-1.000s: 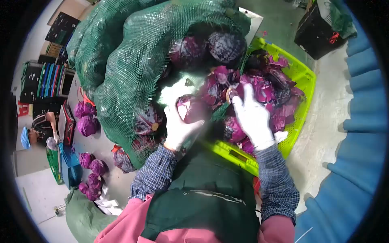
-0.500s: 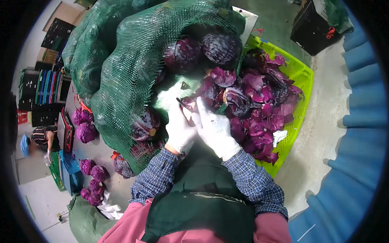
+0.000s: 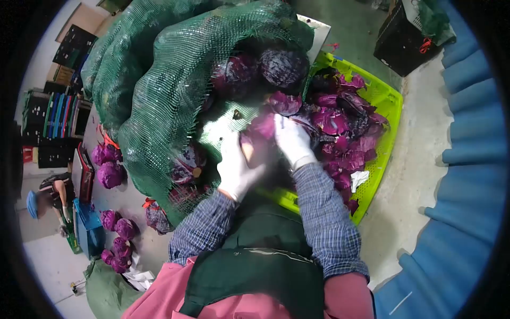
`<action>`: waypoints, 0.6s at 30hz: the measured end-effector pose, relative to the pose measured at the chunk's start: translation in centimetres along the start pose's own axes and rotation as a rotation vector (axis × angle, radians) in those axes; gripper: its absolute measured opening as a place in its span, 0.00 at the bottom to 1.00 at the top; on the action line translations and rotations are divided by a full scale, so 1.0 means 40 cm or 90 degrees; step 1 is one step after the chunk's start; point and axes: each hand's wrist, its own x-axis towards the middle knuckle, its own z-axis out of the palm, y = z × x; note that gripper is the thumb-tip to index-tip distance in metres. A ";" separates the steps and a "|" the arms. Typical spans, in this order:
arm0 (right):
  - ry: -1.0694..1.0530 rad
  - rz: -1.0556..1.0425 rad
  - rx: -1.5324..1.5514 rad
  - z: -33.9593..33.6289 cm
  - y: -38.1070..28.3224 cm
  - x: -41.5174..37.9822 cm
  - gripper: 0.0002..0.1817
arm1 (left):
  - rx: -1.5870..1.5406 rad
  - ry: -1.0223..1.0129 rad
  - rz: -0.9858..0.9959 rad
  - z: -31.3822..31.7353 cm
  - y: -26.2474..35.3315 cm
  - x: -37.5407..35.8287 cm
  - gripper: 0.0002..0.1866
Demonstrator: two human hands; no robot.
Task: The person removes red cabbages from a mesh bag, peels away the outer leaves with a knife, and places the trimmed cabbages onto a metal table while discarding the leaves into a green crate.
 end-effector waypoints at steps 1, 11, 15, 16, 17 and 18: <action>-0.049 0.047 0.044 -0.005 0.009 0.022 0.23 | 0.037 0.004 0.065 0.018 -0.024 -0.009 0.58; -0.072 0.282 0.735 0.013 -0.122 -0.008 0.10 | -0.388 0.128 -0.002 -0.006 -0.076 -0.050 0.60; 0.207 0.430 0.812 0.030 0.037 -0.033 0.10 | -0.436 0.184 -0.062 0.040 -0.172 -0.036 0.59; 0.237 0.380 0.771 0.005 0.039 -0.043 0.11 | -0.437 0.191 -0.097 0.042 -0.185 -0.036 0.59; 0.175 0.360 0.729 -0.052 -0.002 -0.045 0.11 | -0.449 0.173 -0.100 0.029 -0.164 -0.036 0.59; 0.117 0.316 0.719 -0.092 -0.076 -0.051 0.14 | -0.433 0.173 -0.079 0.036 -0.165 -0.037 0.60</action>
